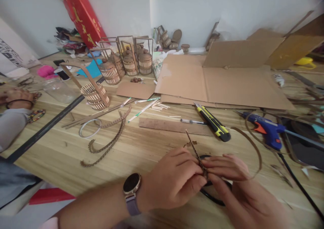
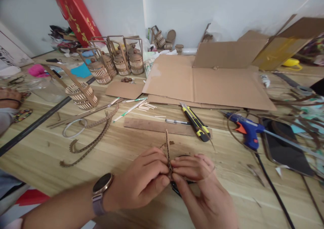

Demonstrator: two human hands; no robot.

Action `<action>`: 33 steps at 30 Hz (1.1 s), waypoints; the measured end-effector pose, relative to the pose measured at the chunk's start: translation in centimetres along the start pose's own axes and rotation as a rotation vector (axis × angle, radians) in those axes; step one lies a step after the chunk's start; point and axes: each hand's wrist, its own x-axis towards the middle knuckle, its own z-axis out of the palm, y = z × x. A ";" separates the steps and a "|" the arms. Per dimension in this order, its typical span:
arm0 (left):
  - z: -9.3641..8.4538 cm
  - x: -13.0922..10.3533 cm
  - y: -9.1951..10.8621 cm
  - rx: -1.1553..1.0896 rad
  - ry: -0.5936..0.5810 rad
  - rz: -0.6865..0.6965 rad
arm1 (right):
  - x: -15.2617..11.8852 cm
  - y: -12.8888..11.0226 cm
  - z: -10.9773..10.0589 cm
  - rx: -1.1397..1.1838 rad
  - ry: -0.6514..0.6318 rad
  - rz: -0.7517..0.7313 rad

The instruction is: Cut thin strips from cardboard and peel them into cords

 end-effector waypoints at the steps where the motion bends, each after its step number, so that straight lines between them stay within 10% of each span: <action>1: 0.0 0.0 0.0 -0.011 0.009 -0.021 | -0.1 0.0 0.0 -0.006 -0.004 -0.024; 18: 0.4 -0.6 0.4 0.215 -0.057 -0.146 | 0.5 -0.5 -0.6 -0.200 -0.080 -0.228; 33: 0.2 -0.2 0.1 0.146 -0.065 -0.064 | 0.2 -0.5 0.1 0.130 0.001 0.098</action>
